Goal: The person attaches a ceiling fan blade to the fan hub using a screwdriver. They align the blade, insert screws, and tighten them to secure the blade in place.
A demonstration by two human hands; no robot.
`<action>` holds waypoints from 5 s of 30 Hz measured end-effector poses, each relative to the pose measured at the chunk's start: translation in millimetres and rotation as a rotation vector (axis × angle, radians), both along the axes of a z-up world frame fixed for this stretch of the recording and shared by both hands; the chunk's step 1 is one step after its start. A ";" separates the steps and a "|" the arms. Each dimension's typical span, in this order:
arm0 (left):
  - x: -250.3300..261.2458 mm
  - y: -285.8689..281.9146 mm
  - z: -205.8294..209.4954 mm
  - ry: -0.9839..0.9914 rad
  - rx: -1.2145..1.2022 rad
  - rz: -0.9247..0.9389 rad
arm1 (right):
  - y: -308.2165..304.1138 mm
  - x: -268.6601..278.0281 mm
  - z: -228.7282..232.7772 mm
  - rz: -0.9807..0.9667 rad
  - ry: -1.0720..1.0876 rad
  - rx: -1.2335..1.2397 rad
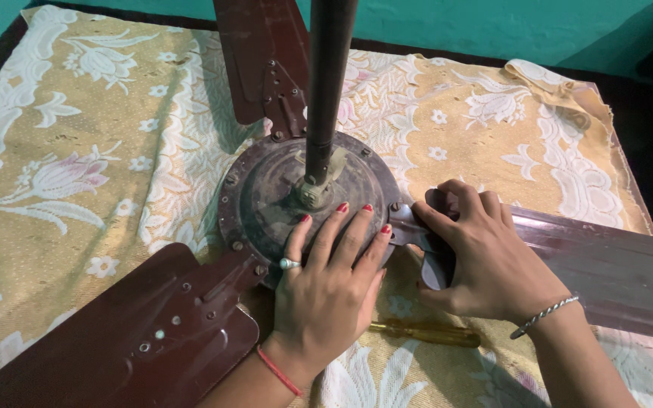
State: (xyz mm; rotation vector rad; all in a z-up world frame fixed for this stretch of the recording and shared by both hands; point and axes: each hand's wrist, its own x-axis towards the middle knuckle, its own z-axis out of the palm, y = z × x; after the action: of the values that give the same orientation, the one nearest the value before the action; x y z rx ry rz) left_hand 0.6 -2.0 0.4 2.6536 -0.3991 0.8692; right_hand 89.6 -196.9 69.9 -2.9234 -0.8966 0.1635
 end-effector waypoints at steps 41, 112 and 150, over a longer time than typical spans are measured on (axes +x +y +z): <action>-0.5 -2.6 -3.9 -0.016 0.027 0.027 | -2.8 -7.8 -6.1 -0.038 -0.005 -0.039; -27.3 -16.9 -17.2 -0.170 0.116 -0.437 | -9.8 9.9 -27.5 -0.090 0.619 1.039; -9.4 32.2 32.2 -0.234 -0.723 -0.106 | 28.9 -27.2 -7.8 -0.234 -0.043 0.583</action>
State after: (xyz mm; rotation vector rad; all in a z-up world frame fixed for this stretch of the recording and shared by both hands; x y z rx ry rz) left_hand -8.8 30.2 32.6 1.8644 -0.2162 1.0493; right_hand 62.4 -168.0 62.1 -2.4564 -0.4873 -0.1527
